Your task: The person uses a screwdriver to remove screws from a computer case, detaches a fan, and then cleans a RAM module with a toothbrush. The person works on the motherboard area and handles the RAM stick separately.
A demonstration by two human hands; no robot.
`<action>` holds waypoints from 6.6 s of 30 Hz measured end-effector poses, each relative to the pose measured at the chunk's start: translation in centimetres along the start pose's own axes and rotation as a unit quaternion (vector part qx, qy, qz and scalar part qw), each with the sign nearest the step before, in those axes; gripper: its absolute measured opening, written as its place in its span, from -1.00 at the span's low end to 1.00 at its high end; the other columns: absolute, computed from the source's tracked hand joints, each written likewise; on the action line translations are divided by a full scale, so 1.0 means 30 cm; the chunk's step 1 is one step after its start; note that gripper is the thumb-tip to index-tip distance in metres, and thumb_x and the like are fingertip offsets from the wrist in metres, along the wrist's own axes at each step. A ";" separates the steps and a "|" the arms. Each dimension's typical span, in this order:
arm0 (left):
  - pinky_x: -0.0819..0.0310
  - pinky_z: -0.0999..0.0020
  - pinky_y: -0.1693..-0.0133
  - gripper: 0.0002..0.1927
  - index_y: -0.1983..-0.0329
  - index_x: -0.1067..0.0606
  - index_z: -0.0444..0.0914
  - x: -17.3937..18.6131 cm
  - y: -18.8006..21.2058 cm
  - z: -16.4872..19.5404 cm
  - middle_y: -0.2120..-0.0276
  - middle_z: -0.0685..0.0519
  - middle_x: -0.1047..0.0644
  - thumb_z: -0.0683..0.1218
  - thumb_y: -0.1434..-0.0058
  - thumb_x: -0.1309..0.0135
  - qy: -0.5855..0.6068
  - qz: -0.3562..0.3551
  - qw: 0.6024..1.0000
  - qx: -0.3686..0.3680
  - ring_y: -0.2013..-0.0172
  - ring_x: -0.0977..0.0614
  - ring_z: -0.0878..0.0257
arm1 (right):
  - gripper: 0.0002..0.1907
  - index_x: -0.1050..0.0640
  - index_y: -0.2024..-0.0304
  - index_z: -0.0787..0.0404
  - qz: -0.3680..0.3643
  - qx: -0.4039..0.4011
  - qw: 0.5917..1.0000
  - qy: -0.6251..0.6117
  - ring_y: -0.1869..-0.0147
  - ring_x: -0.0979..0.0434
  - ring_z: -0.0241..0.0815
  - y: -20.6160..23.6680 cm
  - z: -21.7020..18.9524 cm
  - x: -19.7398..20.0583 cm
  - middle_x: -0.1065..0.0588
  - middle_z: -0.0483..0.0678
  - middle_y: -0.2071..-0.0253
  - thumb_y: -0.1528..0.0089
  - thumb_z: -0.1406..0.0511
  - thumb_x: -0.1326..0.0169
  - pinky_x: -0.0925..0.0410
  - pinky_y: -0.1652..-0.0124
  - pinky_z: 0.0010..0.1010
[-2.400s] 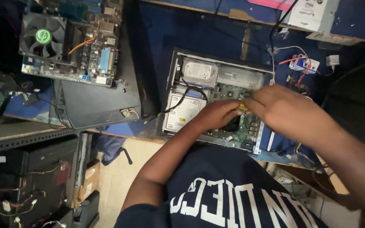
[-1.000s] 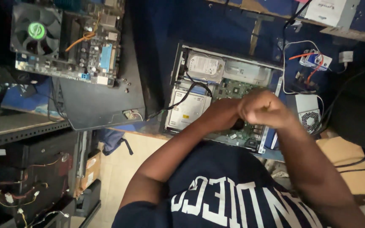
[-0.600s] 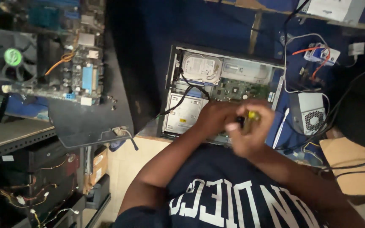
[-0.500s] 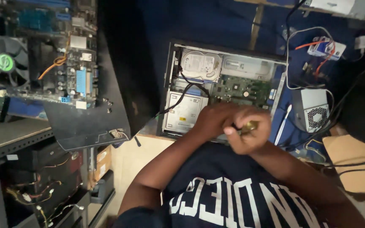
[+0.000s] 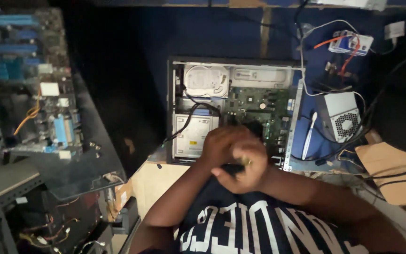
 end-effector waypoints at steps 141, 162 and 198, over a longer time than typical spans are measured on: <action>-0.54 -0.01 0.17 -0.83 0.05 -0.49 -0.26 -0.312 -0.224 0.149 0.23 -0.21 -0.61 -0.12 -0.34 -0.06 -0.047 -0.226 0.972 -0.049 0.21 -0.66 -0.16 | -0.40 -0.29 0.68 0.17 -0.331 -0.265 0.787 -0.447 0.55 -0.22 -0.29 0.057 0.310 0.303 -0.28 -0.11 0.67 -0.47 0.14 0.01 -0.15 0.46 -0.41; -0.56 -0.01 0.11 -0.74 0.01 -0.50 -0.32 -0.314 -0.172 0.099 0.17 -0.25 -0.59 -0.23 -0.22 -0.04 0.003 -0.165 0.985 -0.044 0.15 -0.65 -0.22 | -0.50 -0.34 0.58 0.20 -0.126 -0.263 0.901 -0.322 0.39 -0.37 -0.30 0.048 0.290 0.305 -0.45 -0.06 0.46 -0.47 0.19 0.00 -0.28 0.32 -0.43; -0.60 0.13 0.28 -0.76 0.08 -0.56 -0.20 -0.198 -0.252 0.179 0.27 -0.11 -0.64 -0.12 -0.17 -0.22 0.062 -0.058 0.996 0.008 0.31 -0.72 -0.05 | -0.80 -0.35 0.12 0.27 0.112 -0.184 0.975 -0.052 0.19 -0.40 -0.27 0.058 0.163 0.365 -0.42 -0.04 0.23 -0.51 0.25 0.12 -0.35 0.12 -0.44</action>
Point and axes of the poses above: each hand's wrist, its own y-axis away from the middle knuckle, its own x-axis out of the back of the hand, z = x × y, the point moved 9 cm from there along -y, towards the middle knuckle
